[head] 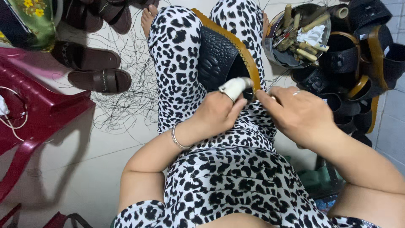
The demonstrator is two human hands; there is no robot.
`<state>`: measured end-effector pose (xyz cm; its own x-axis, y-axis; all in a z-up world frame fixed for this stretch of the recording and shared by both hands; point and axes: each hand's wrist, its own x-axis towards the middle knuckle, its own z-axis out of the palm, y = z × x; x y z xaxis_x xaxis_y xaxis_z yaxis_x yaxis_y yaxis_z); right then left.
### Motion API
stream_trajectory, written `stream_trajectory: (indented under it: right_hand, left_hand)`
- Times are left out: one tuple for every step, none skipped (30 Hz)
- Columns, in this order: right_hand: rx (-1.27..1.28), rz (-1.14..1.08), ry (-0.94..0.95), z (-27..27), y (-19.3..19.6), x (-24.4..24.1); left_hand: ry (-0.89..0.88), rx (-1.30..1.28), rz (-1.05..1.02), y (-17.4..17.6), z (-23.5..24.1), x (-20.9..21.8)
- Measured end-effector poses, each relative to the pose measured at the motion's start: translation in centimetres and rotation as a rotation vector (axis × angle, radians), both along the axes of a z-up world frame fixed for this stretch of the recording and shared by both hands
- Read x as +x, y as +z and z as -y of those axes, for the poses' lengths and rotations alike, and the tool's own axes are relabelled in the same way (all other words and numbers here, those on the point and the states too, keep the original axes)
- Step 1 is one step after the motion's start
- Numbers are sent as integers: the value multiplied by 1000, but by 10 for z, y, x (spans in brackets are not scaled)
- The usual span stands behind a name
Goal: The person sits on the floor and sews the sole of a black sandal using a needle and thread. They repeatedly push the needle through the sole and pull the thread to secure the stitching.
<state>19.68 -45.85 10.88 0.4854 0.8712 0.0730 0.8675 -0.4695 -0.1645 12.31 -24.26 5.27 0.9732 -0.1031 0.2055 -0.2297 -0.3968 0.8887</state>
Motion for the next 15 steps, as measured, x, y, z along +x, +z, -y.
stream_trajectory:
  right_hand:
    - [-106, -73, -17, 3, 9, 0]
    - [-107, -69, -18, 3, 30, 6]
    - [-200, -196, -45, 3, 50, 11]
    - [-298, -330, -65, 5, 70, 15]
    - [-305, -334, -60, 12, 69, 17]
    - [-224, -388, -152, 19, 68, 19]
    - [-143, -441, -244, 26, 67, 21]
    - [-146, -436, -245, 30, 48, 21]
    - [26, -578, -318, 33, 28, 20]
    - [201, -730, -386, 37, 8, 17]
    - [199, -736, -384, 28, -6, 9]
    - [372, -871, -400, 17, -21, 4]
    - [547, -1005, -414, 6, -36, -1]
    - [555, -997, -408, 8, -41, -6]
    - [685, -1065, -440, 9, -46, -10]
  left_hand:
    - [33, -4, 55, -5, -1, 3]
    - [32, -5, 59, -6, -2, 6]
    - [54, 1, 76, -8, -3, 8]
    - [84, 4, 85, -10, -1, 6]
    - [90, -1, 80, -13, -2, 3]
    - [120, -42, 45, -17, -3, 3]
    - [149, -83, 10, -21, -5, 4]
    - [149, -87, 14, -16, -8, 8]
    - [120, -51, 23, -11, -10, 12]
    - [95, -11, 22, -4, -13, 11]
    - [98, -10, 15, 6, -13, 10]
    - [74, -36, -39, 15, -14, 11]
    - [50, -62, -93, 25, -14, 13]
    - [49, -56, -82, 8, -10, 9]
    - [137, -155, -111, -9, -7, 5]
